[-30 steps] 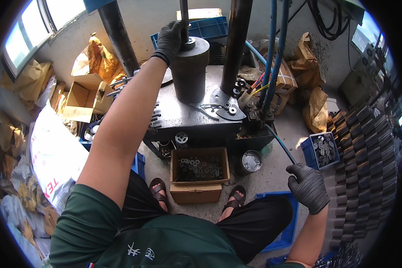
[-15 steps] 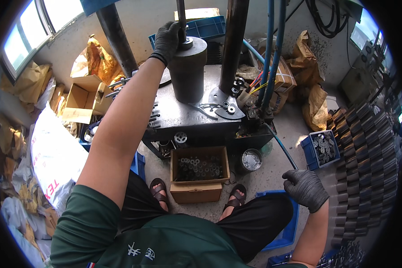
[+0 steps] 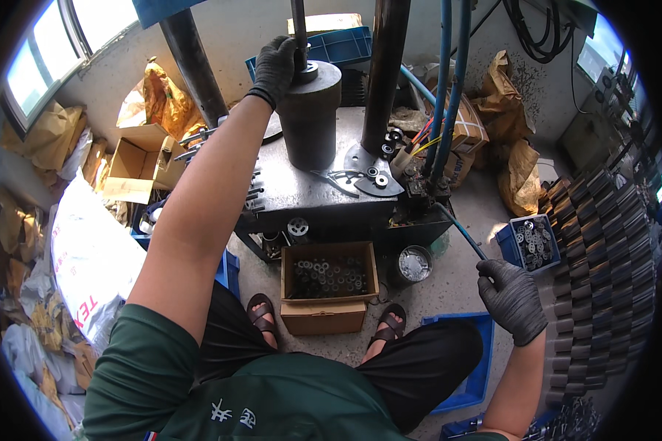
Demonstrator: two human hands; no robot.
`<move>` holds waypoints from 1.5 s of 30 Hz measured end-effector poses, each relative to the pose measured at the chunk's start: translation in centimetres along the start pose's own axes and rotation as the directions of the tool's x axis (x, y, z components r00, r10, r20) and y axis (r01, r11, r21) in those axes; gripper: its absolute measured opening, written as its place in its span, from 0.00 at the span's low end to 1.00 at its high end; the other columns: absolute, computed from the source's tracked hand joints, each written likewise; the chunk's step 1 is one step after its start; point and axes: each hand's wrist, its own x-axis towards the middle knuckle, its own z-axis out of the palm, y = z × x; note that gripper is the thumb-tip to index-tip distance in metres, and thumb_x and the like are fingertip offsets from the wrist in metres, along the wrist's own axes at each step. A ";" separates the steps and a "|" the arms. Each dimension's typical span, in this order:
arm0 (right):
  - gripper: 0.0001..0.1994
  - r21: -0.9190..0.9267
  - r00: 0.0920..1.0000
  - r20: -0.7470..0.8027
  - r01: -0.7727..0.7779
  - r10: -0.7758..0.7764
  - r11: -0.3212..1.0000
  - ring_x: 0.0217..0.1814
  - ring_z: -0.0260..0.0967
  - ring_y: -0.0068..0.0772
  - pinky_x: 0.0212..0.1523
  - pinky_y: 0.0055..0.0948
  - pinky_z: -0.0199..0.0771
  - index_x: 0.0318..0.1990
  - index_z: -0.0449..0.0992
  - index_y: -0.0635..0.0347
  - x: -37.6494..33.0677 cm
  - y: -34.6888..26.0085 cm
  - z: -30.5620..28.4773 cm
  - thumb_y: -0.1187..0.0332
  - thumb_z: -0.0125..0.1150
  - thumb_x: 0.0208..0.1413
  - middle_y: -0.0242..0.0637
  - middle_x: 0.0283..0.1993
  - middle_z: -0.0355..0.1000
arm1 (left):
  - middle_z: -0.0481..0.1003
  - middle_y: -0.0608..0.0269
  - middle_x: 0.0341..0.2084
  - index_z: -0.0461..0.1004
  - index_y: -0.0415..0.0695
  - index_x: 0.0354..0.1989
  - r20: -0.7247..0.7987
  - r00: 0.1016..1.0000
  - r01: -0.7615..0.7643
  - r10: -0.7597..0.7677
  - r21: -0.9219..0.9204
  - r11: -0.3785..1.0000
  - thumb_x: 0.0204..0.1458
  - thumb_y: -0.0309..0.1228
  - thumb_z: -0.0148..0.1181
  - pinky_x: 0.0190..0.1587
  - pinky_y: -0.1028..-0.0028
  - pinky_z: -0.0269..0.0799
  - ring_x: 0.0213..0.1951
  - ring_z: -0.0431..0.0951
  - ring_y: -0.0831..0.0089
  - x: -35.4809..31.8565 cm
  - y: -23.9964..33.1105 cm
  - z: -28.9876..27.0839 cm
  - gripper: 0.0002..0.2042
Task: Assembling and inspecting metal components using a manual press in a factory setting.
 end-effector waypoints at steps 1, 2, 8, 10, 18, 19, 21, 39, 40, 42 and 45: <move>0.11 0.017 0.996 -0.092 0.020 -0.018 1.000 0.43 0.78 0.52 0.46 0.41 0.78 0.43 0.80 0.66 0.3 0.0 0.0 0.72 0.60 0.54 0.51 0.38 0.79 | 0.80 0.61 0.27 0.81 0.39 0.40 -0.004 1.000 -0.001 0.001 0.003 1.000 0.60 0.38 0.52 0.36 0.74 0.76 0.29 0.79 0.76 0.0 0.0 -0.2 0.15; 0.11 0.018 0.995 -0.093 0.028 -0.026 0.999 0.43 0.78 0.52 0.46 0.41 0.78 0.43 0.80 0.66 0.8 -0.4 -0.4 0.72 0.60 0.54 0.51 0.38 0.79 | 0.81 0.60 0.27 0.81 0.39 0.40 -0.013 1.000 0.003 -0.003 0.005 1.000 0.60 0.37 0.52 0.36 0.74 0.76 0.29 0.79 0.75 0.1 0.1 -0.5 0.15; 0.09 -0.251 0.626 -0.703 0.226 -0.338 0.941 0.40 0.78 0.50 0.45 0.38 0.77 0.43 0.80 0.67 9.5 -0.3 -4.9 0.71 0.63 0.59 0.50 0.39 0.78 | 0.81 0.52 0.28 0.80 0.42 0.38 -0.164 0.976 -0.107 0.141 0.198 0.974 0.59 0.37 0.55 0.40 0.65 0.77 0.33 0.83 0.63 -2.9 2.5 0.1 0.12; 0.09 -0.108 0.602 -0.758 0.262 -0.250 0.959 0.41 0.78 0.51 0.44 0.37 0.77 0.44 0.80 0.64 13.7 1.2 -5.8 0.68 0.62 0.60 0.50 0.39 0.78 | 0.81 0.54 0.34 0.77 0.42 0.43 -0.202 0.911 -0.288 0.359 0.311 0.906 0.58 0.32 0.58 0.45 0.66 0.76 0.39 0.83 0.65 -4.2 1.4 -1.2 0.09; 0.11 -0.299 0.611 -0.746 0.048 -0.265 0.953 0.45 0.79 0.49 0.45 0.37 0.77 0.46 0.81 0.58 22.0 2.2 -9.2 0.63 0.59 0.63 0.50 0.41 0.79 | 0.76 0.52 0.51 0.71 0.38 0.54 0.131 0.873 -0.450 0.470 -0.156 0.879 0.60 0.26 0.58 0.60 0.64 0.69 0.56 0.75 0.64 -21.6 4.5 -5.8 0.14; 0.11 -0.270 0.604 -0.759 0.046 -0.242 0.962 0.45 0.79 0.48 0.45 0.37 0.77 0.46 0.81 0.58 22.6 2.0 -9.3 0.63 0.59 0.63 0.50 0.42 0.79 | 0.75 0.50 0.52 0.71 0.37 0.54 0.201 0.849 -0.468 0.488 -0.142 0.872 0.59 0.28 0.60 0.61 0.62 0.68 0.57 0.74 0.59 -23.4 4.8 -6.9 0.15; 0.12 -0.264 0.615 -0.749 0.067 -0.248 0.962 0.46 0.79 0.48 0.46 0.36 0.77 0.47 0.81 0.58 23.0 2.5 -9.1 0.63 0.59 0.63 0.49 0.42 0.79 | 0.75 0.52 0.50 0.73 0.40 0.54 0.293 0.780 -0.544 0.553 -0.121 0.830 0.52 0.27 0.65 0.57 0.59 0.72 0.55 0.76 0.55 -26.1 5.9 -8.6 0.19; 0.14 -0.362 0.732 -0.635 -0.001 -0.246 0.932 0.49 0.80 0.40 0.49 0.32 0.75 0.51 0.80 0.61 23.5 6.2 -11.1 0.62 0.58 0.65 0.45 0.47 0.81 | 0.72 0.49 0.55 0.77 0.45 0.51 0.299 0.741 -0.594 0.601 -0.125 0.794 0.42 0.24 0.67 0.56 0.56 0.74 0.55 0.75 0.52 -30.6 4.7 -12.5 0.22; 0.14 -0.364 0.717 -0.642 0.025 -0.270 0.931 0.49 0.79 0.39 0.50 0.32 0.75 0.50 0.80 0.61 23.5 6.5 -11.0 0.62 0.58 0.65 0.44 0.47 0.81 | 0.71 0.49 0.56 0.78 0.45 0.50 0.296 0.769 -0.547 0.566 -0.153 0.823 0.43 0.24 0.67 0.56 0.56 0.74 0.56 0.75 0.52 -30.6 4.9 -12.7 0.21; 0.14 -0.327 0.731 -0.638 0.030 -0.244 0.945 0.48 0.79 0.38 0.50 0.32 0.75 0.50 0.80 0.62 23.2 6.8 -11.1 0.62 0.58 0.66 0.44 0.46 0.81 | 0.71 0.49 0.57 0.78 0.45 0.49 0.288 0.795 -0.503 0.535 -0.180 0.845 0.45 0.23 0.66 0.57 0.57 0.74 0.57 0.74 0.51 -30.7 5.1 -13.0 0.20; 0.13 -0.254 0.742 -0.647 0.008 -0.176 0.967 0.47 0.79 0.35 0.50 0.31 0.74 0.49 0.80 0.62 21.9 9.1 -11.7 0.63 0.57 0.66 0.43 0.45 0.81 | 0.70 0.50 0.58 0.79 0.46 0.48 0.289 0.813 -0.473 0.506 -0.179 0.863 0.48 0.21 0.66 0.58 0.57 0.73 0.58 0.74 0.51 -30.8 5.2 -13.1 0.17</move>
